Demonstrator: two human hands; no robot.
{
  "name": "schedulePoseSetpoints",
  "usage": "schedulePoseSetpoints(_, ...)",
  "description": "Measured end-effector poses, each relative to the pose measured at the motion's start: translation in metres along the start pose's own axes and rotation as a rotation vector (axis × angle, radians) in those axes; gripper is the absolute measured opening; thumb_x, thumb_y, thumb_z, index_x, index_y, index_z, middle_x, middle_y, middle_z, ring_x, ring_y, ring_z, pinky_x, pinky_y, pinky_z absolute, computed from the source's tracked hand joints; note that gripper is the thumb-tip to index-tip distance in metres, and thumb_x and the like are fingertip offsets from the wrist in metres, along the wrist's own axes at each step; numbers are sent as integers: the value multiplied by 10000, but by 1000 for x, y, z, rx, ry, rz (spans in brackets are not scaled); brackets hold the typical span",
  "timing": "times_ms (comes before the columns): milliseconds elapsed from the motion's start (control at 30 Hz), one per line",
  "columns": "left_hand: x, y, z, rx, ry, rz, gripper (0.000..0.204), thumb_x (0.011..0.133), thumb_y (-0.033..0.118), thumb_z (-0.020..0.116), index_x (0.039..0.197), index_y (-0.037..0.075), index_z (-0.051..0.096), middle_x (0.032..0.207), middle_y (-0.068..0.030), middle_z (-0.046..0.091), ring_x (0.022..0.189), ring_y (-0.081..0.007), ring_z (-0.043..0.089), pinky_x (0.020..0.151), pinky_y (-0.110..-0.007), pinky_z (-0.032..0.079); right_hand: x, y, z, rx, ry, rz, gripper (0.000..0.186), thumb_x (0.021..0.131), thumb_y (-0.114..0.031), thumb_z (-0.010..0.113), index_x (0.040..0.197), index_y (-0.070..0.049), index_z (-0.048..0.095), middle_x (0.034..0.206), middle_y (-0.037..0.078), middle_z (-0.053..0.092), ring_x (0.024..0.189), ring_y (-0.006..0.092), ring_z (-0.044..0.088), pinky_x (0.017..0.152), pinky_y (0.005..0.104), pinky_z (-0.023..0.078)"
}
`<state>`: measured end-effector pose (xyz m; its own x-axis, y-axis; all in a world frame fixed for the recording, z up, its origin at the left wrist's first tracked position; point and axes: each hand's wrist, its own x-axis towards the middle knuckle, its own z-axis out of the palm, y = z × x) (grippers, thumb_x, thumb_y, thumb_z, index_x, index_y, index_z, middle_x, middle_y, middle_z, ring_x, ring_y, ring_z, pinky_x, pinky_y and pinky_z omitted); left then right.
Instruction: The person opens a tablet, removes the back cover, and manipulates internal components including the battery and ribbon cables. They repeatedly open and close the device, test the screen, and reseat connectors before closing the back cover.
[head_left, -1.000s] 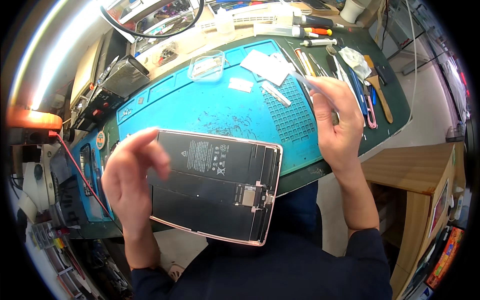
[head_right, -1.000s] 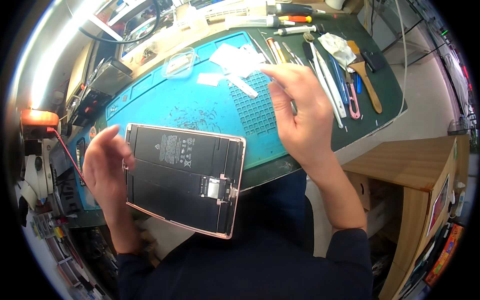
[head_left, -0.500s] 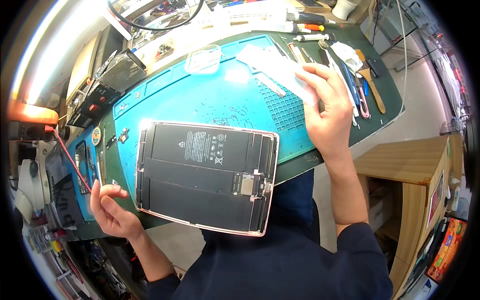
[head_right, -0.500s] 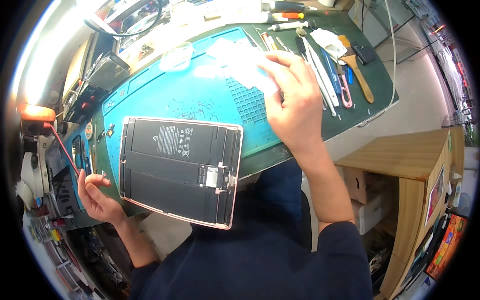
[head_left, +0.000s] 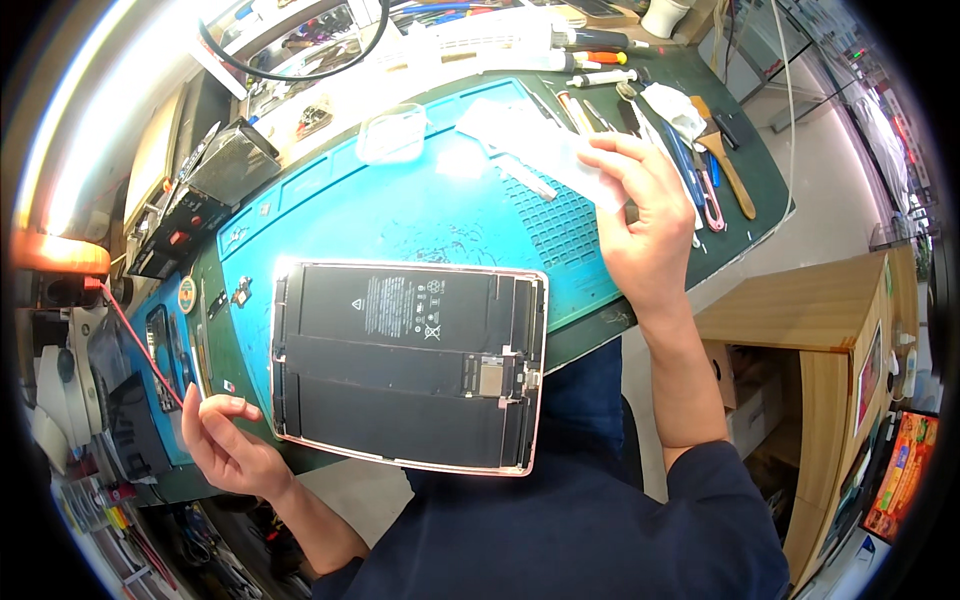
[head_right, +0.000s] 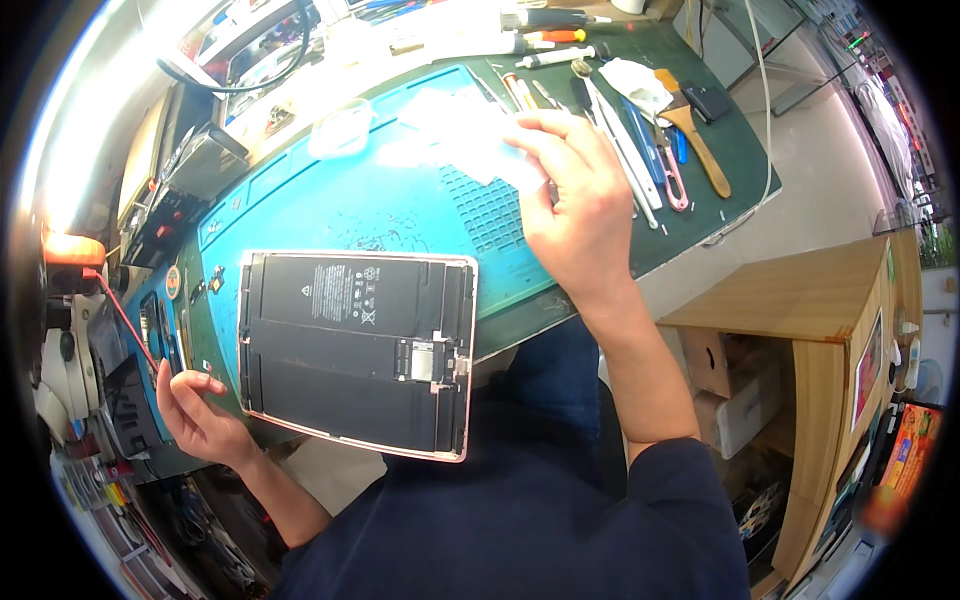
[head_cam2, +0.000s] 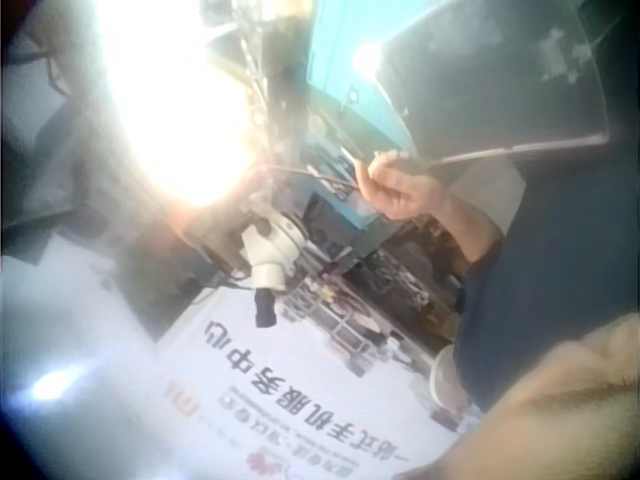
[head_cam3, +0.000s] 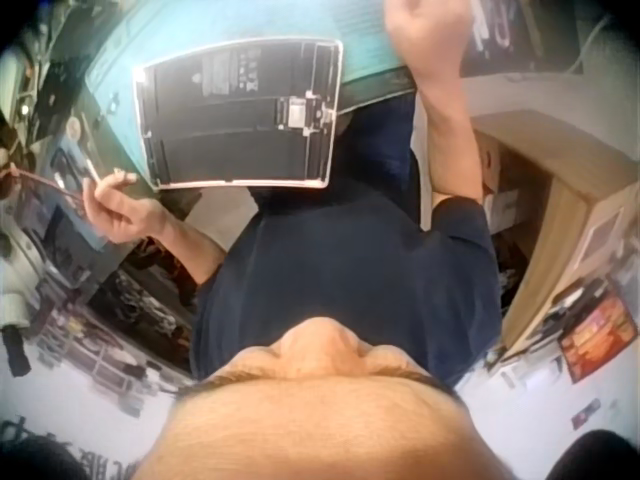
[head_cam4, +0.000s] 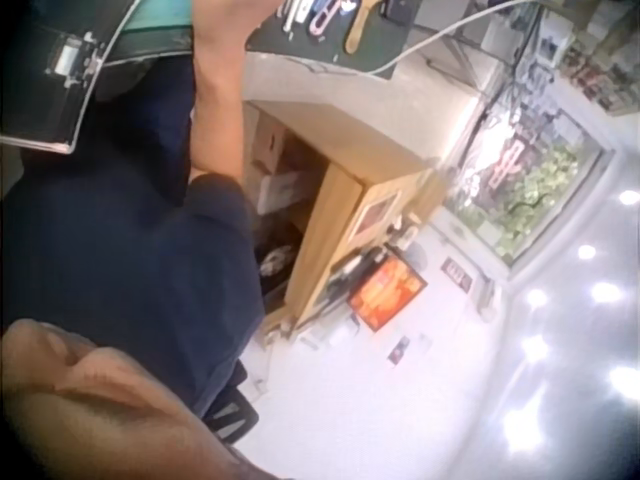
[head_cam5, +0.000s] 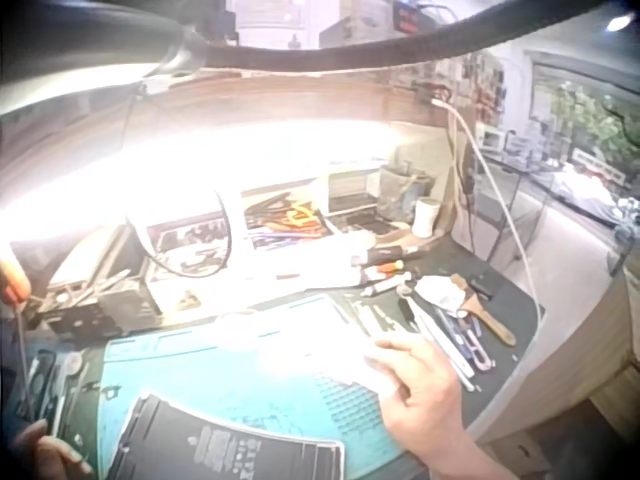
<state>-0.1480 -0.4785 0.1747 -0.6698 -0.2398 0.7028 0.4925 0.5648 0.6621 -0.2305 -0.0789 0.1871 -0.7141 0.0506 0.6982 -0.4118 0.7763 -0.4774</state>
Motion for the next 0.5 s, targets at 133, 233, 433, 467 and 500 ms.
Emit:
schedulePoseSetpoints(133, 1, -1, 0, -7, 4, -8, 319, 1085, 51, 415, 1354, -78, 528, 816, -73, 578, 651, -117, 502, 594, -229, 440, 1, 1, 1, 21, 24, -7, 306, 765, 104, 615, 1016, -30, 729, 1075, 101, 702, 987, 299, 664, 842, 369, 535)
schedulePoseSetpoints(233, 1, -1, 1, 3, 5, -4, 318, 1084, 52, 417, 1351, -78, 532, 814, -72, 577, 649, -117, 501, 587, -229, 440, 1, 3, 1, 18, 30, -17, 309, 757, 105, 616, 1008, -36, 730, 1070, 98, 704, 974, 298, 663, 830, 364, 536)
schedulePoseSetpoints(433, 1, -1, 1, 16, -5, 2, 317, 1084, 52, 418, 1350, -76, 534, 814, -73, 580, 644, -116, 502, 590, -231, 441, 0, 1, 2, 19, 24, 6, 312, 753, 107, 612, 1003, -38, 731, 1066, 96, 705, 960, 300, 660, 819, 368, 535)
schedulePoseSetpoints(467, 1, -1, 1, 16, -7, 3, 317, 1083, 51, 417, 1349, -76, 534, 814, -73, 580, 644, -117, 502, 591, -231, 440, 0, 1, 2, 21, 25, 9, 315, 752, 108, 611, 1004, -38, 731, 1067, 97, 705, 961, 300, 660, 820, 368, 535)
schedulePoseSetpoints(500, 1, -2, 0, 16, -8, 5, 317, 1083, 50, 416, 1349, -76, 534, 814, -74, 580, 643, -117, 502, 591, -232, 440, 0, 1, 2, 23, 25, 11, 318, 750, 109, 610, 1005, -38, 731, 1067, 97, 705, 962, 300, 659, 821, 368, 535)
